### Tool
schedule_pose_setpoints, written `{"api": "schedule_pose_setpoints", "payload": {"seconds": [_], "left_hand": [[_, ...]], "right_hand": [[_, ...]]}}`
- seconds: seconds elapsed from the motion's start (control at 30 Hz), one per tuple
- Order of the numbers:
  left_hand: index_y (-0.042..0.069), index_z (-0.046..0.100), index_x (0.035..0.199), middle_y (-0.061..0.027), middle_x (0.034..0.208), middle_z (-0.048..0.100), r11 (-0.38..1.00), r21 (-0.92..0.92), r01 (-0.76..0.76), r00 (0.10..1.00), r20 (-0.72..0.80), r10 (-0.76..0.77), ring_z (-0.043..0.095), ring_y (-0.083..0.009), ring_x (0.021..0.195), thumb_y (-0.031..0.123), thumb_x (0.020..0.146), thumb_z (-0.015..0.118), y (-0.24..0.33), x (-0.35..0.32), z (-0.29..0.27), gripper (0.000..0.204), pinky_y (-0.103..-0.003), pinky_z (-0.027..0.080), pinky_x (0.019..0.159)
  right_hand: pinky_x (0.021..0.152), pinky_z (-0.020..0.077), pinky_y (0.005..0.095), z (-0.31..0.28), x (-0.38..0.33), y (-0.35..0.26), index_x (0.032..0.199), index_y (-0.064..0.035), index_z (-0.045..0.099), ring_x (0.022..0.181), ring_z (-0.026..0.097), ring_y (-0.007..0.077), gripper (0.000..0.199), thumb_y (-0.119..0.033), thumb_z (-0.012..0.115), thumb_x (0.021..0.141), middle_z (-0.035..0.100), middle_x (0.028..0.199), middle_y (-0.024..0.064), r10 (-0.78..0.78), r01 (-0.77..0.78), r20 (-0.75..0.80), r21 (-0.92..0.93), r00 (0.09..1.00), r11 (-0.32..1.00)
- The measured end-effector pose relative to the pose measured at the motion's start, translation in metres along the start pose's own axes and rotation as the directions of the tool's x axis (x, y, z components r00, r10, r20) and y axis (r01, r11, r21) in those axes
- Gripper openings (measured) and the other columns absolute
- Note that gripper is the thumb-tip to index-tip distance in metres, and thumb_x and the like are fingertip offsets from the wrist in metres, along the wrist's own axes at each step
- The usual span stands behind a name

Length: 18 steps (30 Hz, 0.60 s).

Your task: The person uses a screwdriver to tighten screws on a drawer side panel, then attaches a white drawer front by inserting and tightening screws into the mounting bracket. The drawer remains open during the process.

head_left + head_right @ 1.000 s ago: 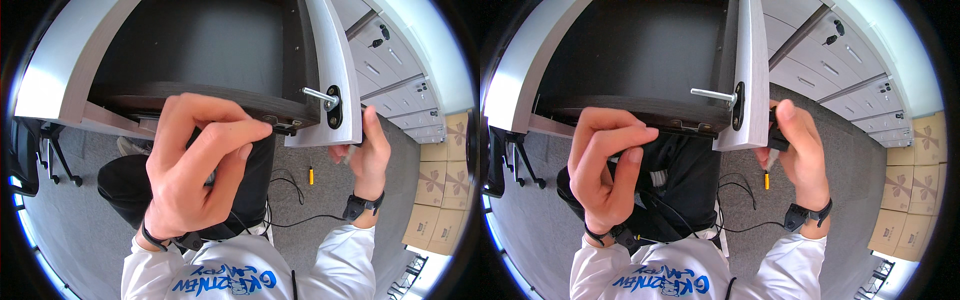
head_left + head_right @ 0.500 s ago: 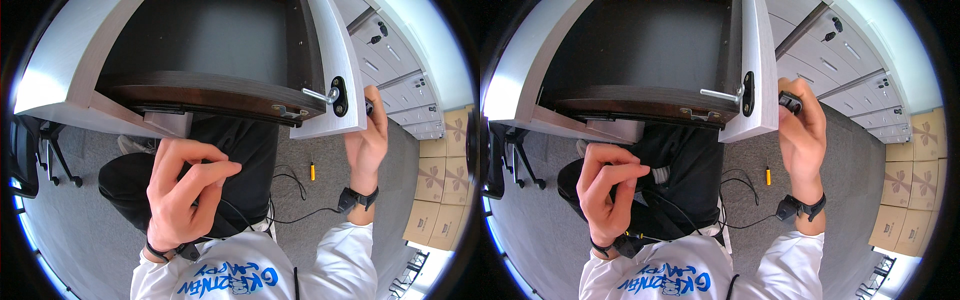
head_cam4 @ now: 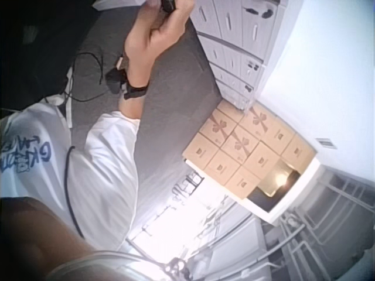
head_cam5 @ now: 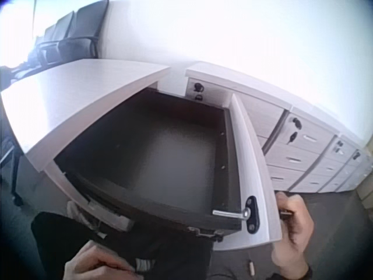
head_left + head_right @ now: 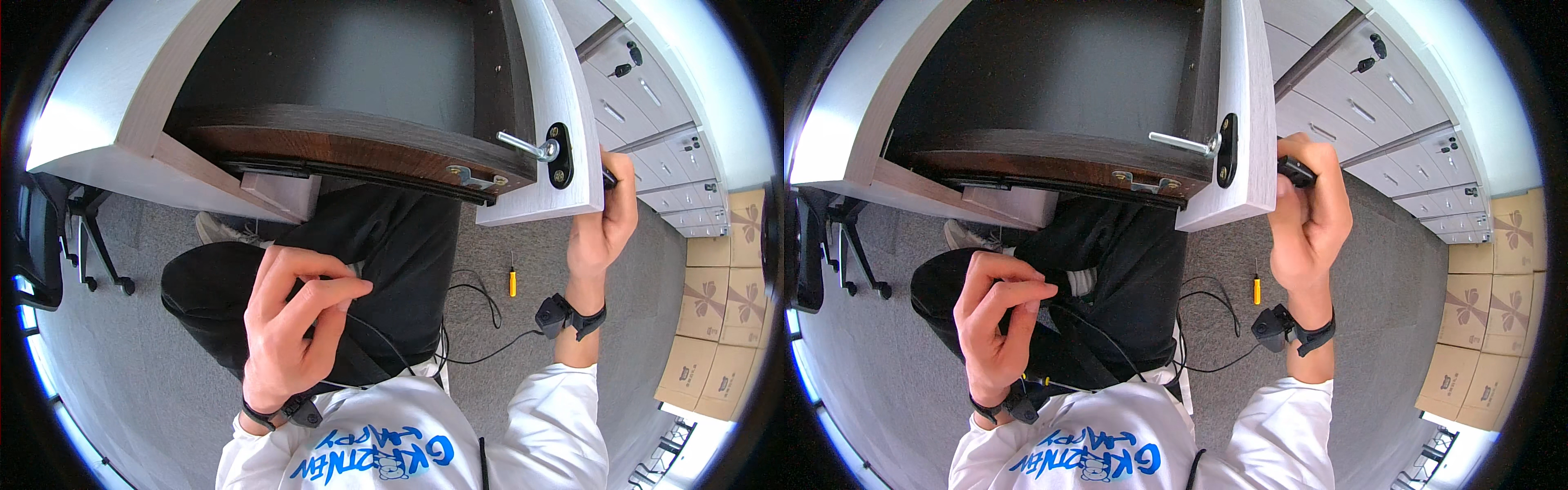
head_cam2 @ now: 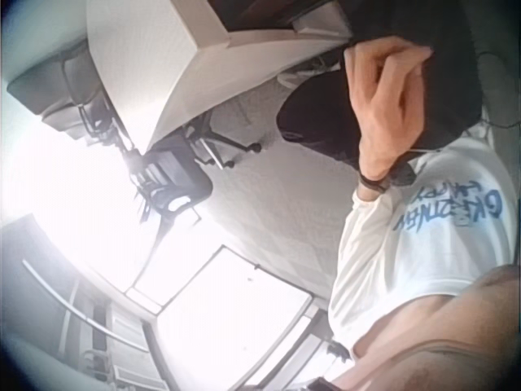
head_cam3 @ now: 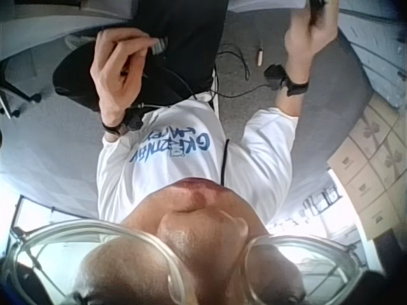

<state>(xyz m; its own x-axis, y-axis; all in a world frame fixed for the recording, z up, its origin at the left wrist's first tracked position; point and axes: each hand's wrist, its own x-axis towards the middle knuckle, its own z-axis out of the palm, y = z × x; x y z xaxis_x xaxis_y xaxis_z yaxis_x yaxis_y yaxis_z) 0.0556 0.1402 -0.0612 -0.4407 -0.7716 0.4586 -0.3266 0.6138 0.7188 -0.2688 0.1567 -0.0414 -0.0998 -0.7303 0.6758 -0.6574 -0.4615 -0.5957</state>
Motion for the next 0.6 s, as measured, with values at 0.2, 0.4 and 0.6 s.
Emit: {"api": "schedule_pose_setpoints", "payload": {"seconds": [0.2,0.4,0.6], "left_hand": [[0.006,0.075,0.096,-0.0082,0.098,0.066,0.996,-0.082,0.034,0.999,0.016,-0.033,0.059,-0.0233,0.082,-0.010,0.078,0.070,-0.002,0.001,-0.002,0.025,-0.032,0.047,0.068],[0.005,0.075,0.095,-0.0101,0.098,0.066,0.982,-0.187,0.008,0.996,0.089,0.009,0.062,-0.0252,0.085,-0.011,0.074,0.067,-0.002,-0.006,-0.001,0.027,-0.033,0.049,0.073],[0.006,0.074,0.098,-0.0090,0.098,0.066,0.967,-0.254,0.033,0.993,0.122,-0.002,0.060,-0.0258,0.085,-0.010,0.077,0.070,-0.020,-0.036,-0.021,0.027,-0.034,0.049,0.073]], "right_hand": [[0.089,0.0394,0.0243,-0.003,-0.001,0.002,0.122,0.0064,0.056,0.097,0.049,0.0089,0.029,-0.017,0.046,0.109,0.055,0.107,0.0043,0.209,-0.222,0.075,0.296,0.975,0.929],[0.086,0.0361,0.0227,0.012,-0.001,-0.010,0.122,0.0036,0.058,0.091,0.046,0.0082,0.037,-0.031,0.052,0.109,0.054,0.102,0.0012,0.267,-0.247,-0.033,0.286,0.963,0.926],[0.093,0.0406,0.0260,0.022,-0.012,-0.028,0.133,0.0035,0.056,0.101,0.051,0.0104,0.037,-0.021,0.055,0.105,0.056,0.114,0.0027,0.184,-0.180,-0.198,0.040,0.963,0.983]]}}
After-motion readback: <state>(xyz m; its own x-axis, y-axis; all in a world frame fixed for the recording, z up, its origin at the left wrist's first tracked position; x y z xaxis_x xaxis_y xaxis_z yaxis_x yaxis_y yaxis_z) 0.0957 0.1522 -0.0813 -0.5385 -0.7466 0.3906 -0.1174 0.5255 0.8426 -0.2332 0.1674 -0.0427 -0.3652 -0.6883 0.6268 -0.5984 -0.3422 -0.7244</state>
